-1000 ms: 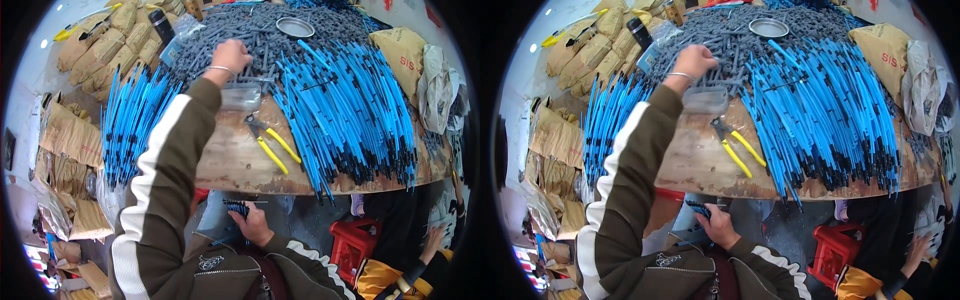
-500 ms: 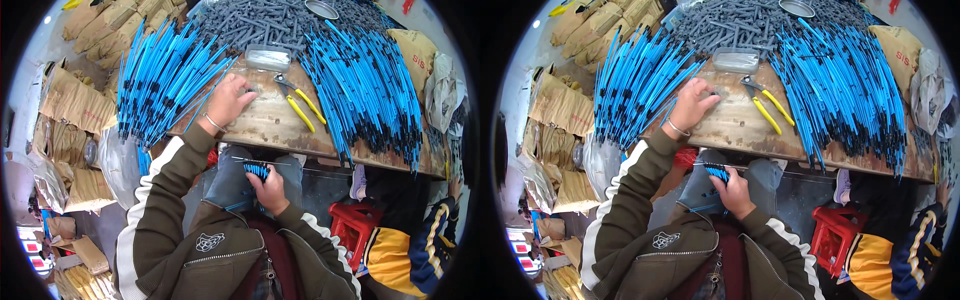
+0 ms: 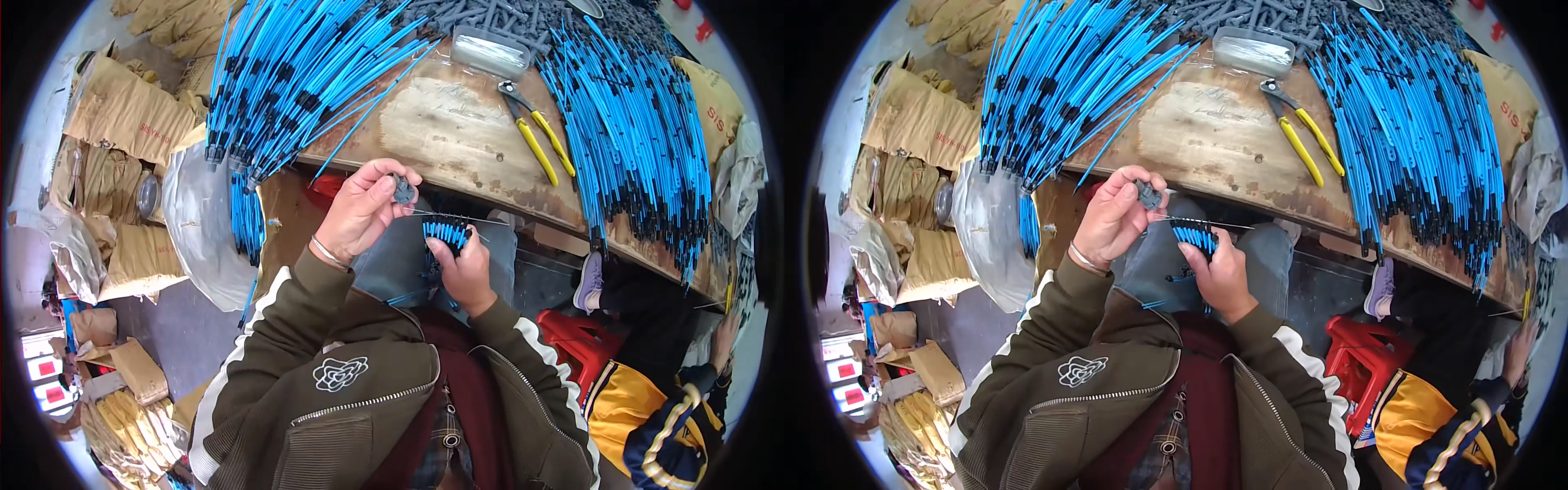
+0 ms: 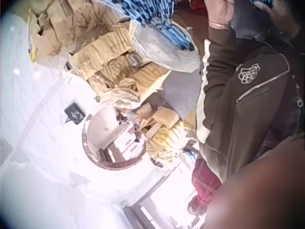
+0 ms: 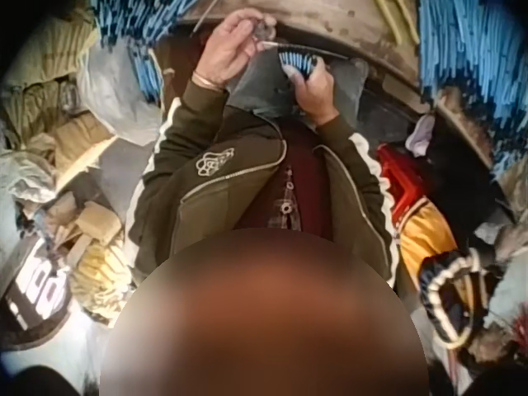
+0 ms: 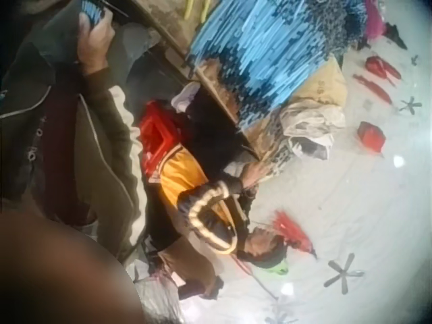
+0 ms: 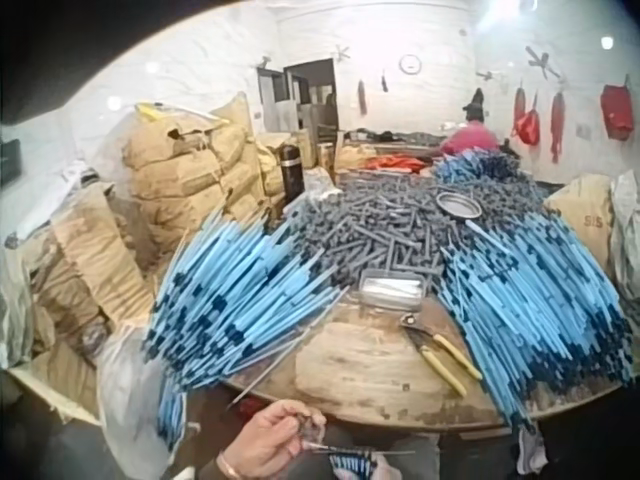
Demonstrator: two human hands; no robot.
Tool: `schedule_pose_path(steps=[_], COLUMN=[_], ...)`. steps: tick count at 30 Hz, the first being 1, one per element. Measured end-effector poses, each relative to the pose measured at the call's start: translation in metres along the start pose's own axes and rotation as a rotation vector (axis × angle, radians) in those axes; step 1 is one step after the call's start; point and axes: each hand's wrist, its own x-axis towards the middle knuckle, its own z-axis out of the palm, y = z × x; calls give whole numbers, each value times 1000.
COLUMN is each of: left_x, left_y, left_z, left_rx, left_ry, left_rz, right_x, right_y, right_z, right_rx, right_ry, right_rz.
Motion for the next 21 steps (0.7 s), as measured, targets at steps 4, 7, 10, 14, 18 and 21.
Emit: schedule_pose_path(steps=[4, 7, 10, 14, 18, 21], left_x=[1, 2, 1, 3, 5, 7], left_y=[-2, -1, 2, 11, 9, 8], left_z=[3, 6, 5, 17, 17, -1], left_rx=[-12, 70, 187, 171, 133, 196], left_ry=[32, 64, 63, 99, 52, -49], left_rz=[-78, -116, -130, -116, -67, -63], right_x=[1, 2, 1, 1, 0, 1], right_y=[0, -1, 0, -2, -2, 0], right_z=[0, -1, -2, -3, -2, -1], right_rx=[-10, -2, 8, 5, 20, 24], right_ry=[8, 4, 0, -3, -7, -7], right_rz=[-9, -2, 0, 6, 48, 3])
